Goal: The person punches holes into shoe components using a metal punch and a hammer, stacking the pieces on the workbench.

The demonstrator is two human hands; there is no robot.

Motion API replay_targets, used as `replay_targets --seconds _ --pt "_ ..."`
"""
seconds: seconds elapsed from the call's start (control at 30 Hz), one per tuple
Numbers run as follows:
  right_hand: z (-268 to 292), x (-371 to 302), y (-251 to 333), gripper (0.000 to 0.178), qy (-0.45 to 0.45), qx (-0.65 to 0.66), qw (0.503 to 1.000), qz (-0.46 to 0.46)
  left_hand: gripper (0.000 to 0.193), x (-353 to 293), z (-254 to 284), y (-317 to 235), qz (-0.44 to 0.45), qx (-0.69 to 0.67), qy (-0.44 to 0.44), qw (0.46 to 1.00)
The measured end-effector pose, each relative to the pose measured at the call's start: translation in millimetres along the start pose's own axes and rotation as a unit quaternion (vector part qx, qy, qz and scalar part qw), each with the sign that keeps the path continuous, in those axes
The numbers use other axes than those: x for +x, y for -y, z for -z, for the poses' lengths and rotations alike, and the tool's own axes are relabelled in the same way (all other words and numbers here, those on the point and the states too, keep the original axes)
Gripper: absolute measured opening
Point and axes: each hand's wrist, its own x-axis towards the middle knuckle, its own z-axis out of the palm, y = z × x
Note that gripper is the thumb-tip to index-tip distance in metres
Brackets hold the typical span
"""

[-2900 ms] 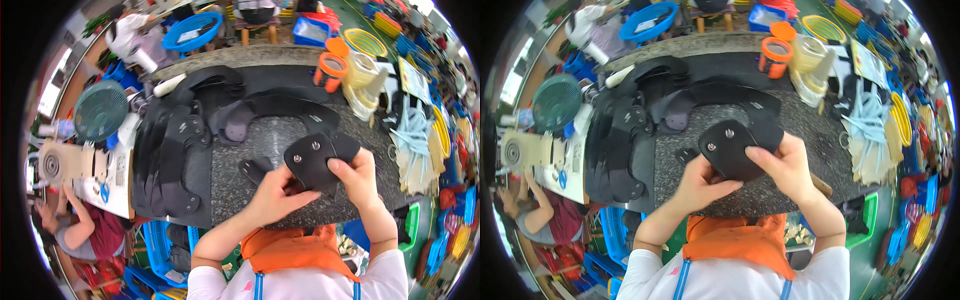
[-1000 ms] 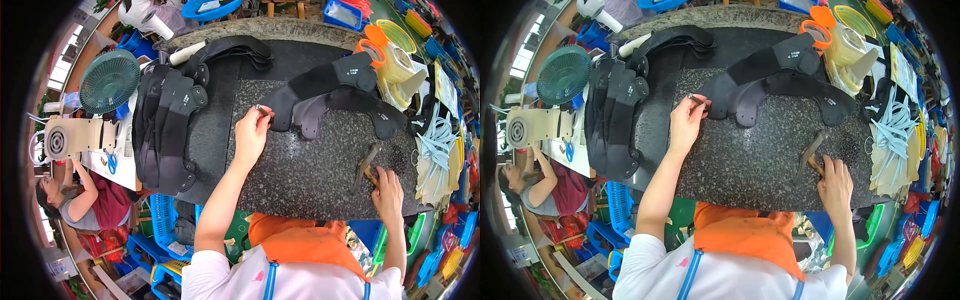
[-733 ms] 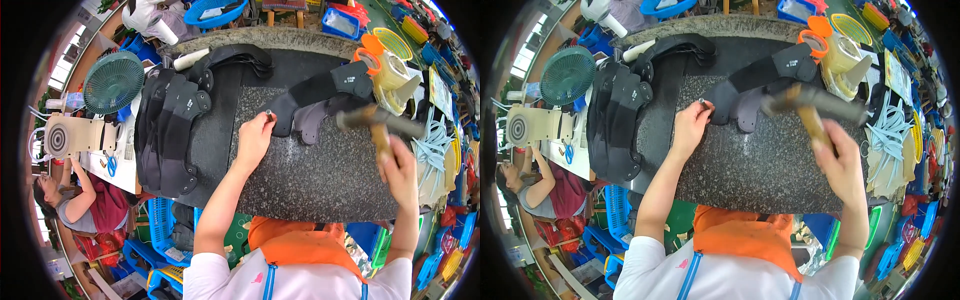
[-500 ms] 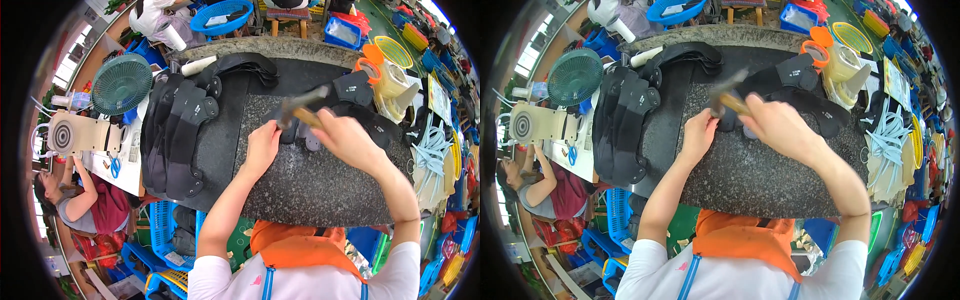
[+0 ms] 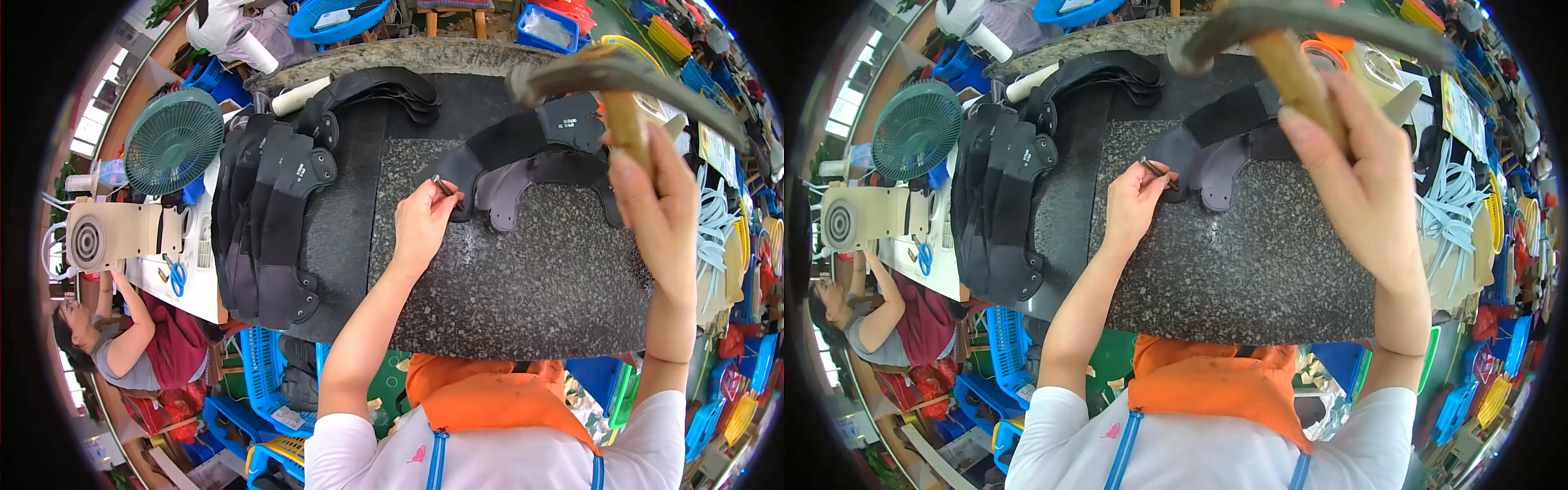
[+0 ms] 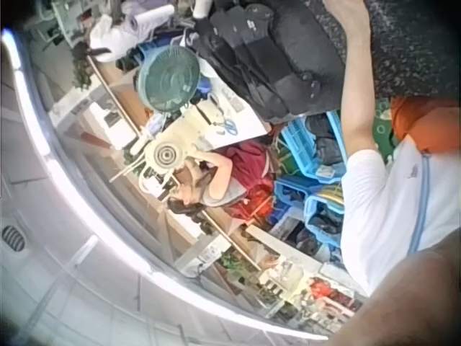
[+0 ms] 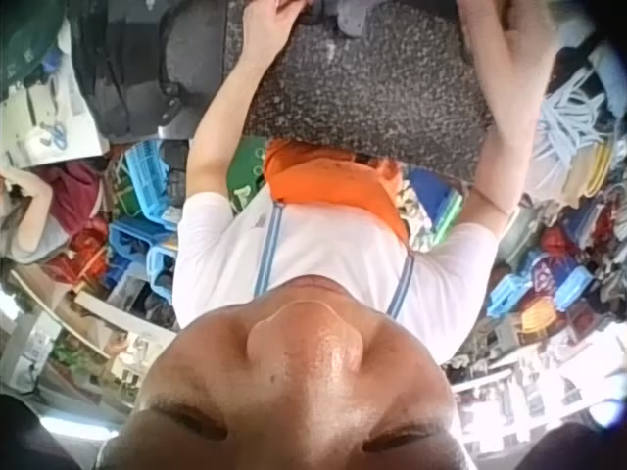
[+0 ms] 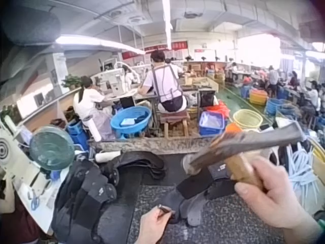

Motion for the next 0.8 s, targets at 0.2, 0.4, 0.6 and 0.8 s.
replay_targets --seconds 0.2,0.4,0.6,0.8 --pt "-36 -6 -26 0.03 -0.004 -0.111 0.98 0.165 0.013 -10 -7 -9 -0.146 0.246 -0.014 0.958" --pt "-57 -14 -40 0.025 0.243 -0.233 0.935 0.113 0.009 -6 9 5 -0.01 0.02 -0.06 0.998" --pt "-104 -29 -89 0.027 0.247 -0.192 0.945 0.098 0.01 -14 18 -2 0.033 0.0 -0.073 0.997" --pt "-127 -9 -67 0.03 0.306 -0.198 0.929 0.07 0.008 -23 27 4 0.018 -0.04 -0.126 0.991"
